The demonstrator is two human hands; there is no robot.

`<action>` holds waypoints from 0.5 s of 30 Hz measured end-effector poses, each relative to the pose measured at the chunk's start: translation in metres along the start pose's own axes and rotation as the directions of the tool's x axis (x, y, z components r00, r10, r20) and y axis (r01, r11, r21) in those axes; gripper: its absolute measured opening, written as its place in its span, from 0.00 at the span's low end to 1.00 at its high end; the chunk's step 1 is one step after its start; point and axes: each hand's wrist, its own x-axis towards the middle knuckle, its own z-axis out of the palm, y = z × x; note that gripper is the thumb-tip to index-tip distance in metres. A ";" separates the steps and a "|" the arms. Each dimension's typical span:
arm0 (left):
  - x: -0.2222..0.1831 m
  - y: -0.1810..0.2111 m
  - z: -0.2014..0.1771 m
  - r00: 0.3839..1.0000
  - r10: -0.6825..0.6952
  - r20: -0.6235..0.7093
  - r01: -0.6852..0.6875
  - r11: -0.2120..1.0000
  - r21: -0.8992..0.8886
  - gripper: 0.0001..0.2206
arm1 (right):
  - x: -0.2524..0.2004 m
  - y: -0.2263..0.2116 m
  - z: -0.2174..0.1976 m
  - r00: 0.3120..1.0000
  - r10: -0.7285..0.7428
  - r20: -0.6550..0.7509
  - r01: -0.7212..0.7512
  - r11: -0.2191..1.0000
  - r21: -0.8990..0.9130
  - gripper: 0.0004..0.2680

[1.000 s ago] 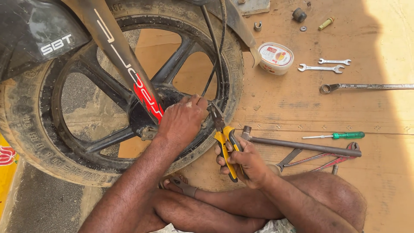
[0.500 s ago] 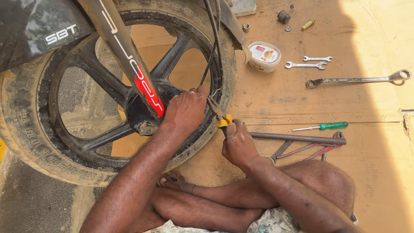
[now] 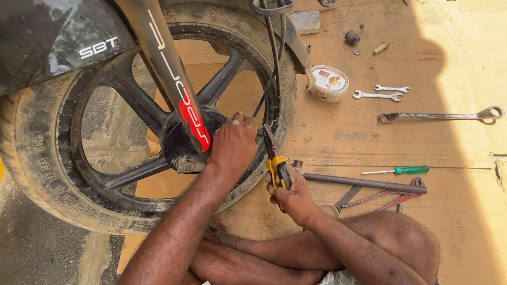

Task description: The person sits on cardboard on the ground beside a scooter's front wheel and works on the brake assembly at the wheel hub using pliers. They grip and turn parts around the brake area, reposition the pliers repeatedly, and at times hold a screwdriver while continuing to work on the hub components.

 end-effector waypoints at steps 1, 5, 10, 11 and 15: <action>0.000 0.000 -0.002 1.000 -0.006 0.000 0.006 1.000 0.004 0.03 | -0.001 -0.009 0.001 1.000 0.001 0.007 -0.001 1.000 0.001 0.11; 0.001 0.001 -0.008 0.998 -0.029 0.056 0.034 0.996 -0.081 0.04 | -0.003 -0.045 -0.008 0.928 0.102 0.357 -0.348 0.579 0.738 0.10; 0.005 0.004 -0.012 0.989 -0.058 0.135 0.070 0.994 -0.087 0.04 | -0.006 -0.060 -0.020 0.782 -0.070 0.620 -0.624 -0.103 0.775 0.07; 0.005 0.004 -0.013 0.989 -0.062 0.137 0.076 0.992 -0.099 0.05 | -0.005 -0.059 -0.020 0.779 -0.084 0.621 -0.627 -0.125 0.769 0.07; 0.005 0.005 -0.018 0.979 -0.079 0.188 0.102 0.988 -0.112 0.06 | -0.001 -0.043 -0.009 0.867 0.066 0.494 -0.488 0.320 0.812 0.10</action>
